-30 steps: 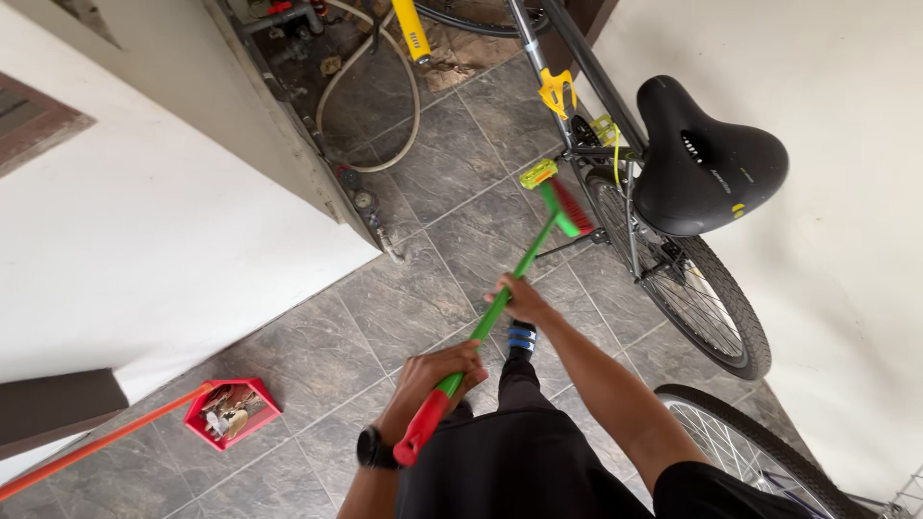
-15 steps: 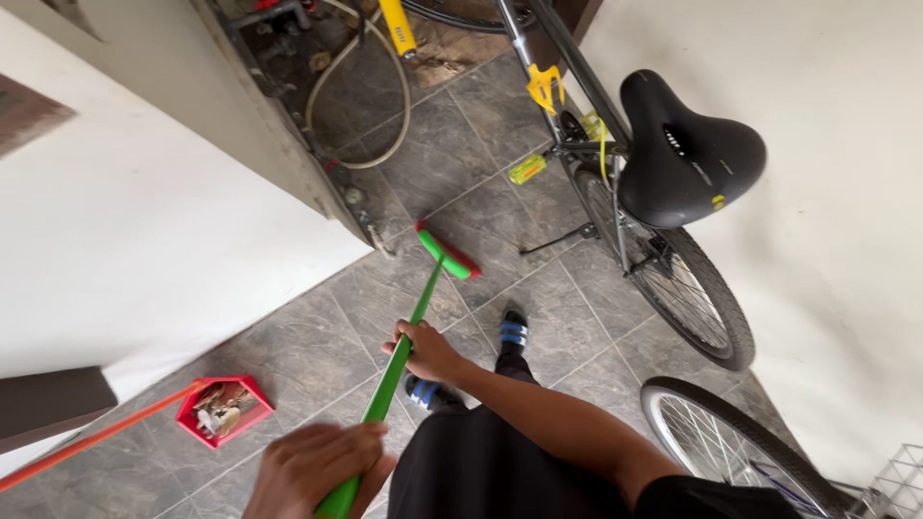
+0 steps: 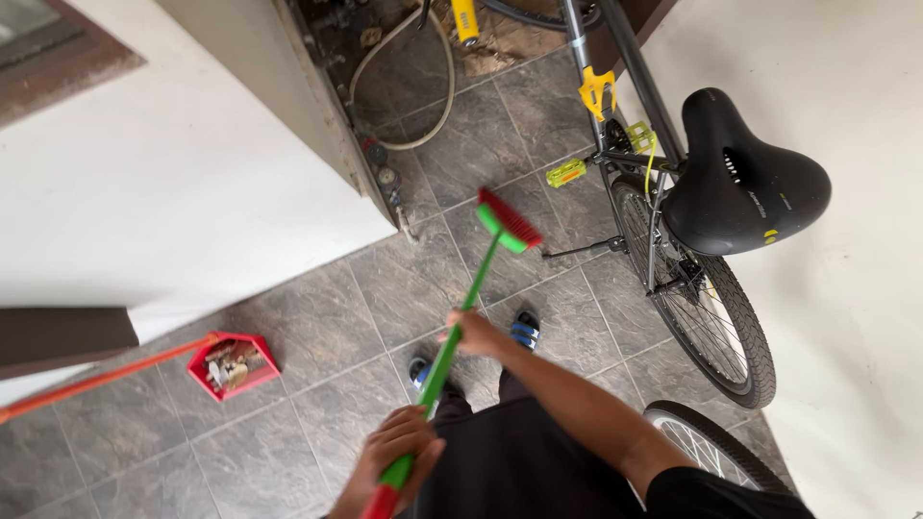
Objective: The person sweeps debris from a tiled floor into a red dustpan using a broom, then sweeps the areas around several parked bicycles and a motor scooter.
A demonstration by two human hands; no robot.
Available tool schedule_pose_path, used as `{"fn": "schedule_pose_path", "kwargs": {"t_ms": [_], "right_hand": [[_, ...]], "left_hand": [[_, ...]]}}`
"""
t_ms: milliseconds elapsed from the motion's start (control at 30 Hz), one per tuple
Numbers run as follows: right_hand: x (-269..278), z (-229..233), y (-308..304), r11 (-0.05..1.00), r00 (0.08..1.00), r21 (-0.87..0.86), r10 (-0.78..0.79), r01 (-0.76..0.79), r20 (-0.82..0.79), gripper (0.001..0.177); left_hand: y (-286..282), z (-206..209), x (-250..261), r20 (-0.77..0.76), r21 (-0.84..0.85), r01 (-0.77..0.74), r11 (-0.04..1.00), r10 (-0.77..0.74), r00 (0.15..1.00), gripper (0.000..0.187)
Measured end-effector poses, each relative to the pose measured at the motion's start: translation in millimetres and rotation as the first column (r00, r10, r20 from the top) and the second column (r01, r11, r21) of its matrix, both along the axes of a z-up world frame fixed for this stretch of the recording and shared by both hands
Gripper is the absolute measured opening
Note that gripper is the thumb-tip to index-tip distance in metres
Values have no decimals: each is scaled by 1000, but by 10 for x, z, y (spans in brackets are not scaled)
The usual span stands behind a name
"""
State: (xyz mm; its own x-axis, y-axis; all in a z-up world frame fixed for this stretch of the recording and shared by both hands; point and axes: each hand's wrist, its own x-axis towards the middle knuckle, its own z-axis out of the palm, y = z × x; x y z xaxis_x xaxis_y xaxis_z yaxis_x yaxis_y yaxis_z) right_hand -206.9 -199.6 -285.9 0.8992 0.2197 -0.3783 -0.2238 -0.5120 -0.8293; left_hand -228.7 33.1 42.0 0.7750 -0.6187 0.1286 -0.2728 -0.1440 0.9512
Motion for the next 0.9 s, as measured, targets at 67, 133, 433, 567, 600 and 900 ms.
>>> {"fn": "schedule_pose_path", "kwargs": {"t_ms": [67,133,433,567,600,900], "right_hand": [[-45,88,421,998,995,3,58,-58,-83,36],[-79,277,792,992,990,-37,114,-117,-79,34],[-232,1252,1059,986,992,116,124,-121,-27,20],[-282,1009,498,995,984,-79,52,-66,-168,13],[-248,860,306,986,996,-148,62,-71,-69,26],[-477,289,425,994,979,67,99,-88,-176,29]], "left_hand": [[287,13,-91,21,40,-78,996,77,997,21],[503,-71,-204,62,-72,-157,985,161,985,29],[836,-453,-336,91,-177,-118,977,135,987,24],[1019,-502,-488,72,-144,-66,987,77,994,23],[975,-494,-459,75,-126,-43,991,52,996,23],[480,-450,-421,121,-201,-25,979,51,991,26]]}}
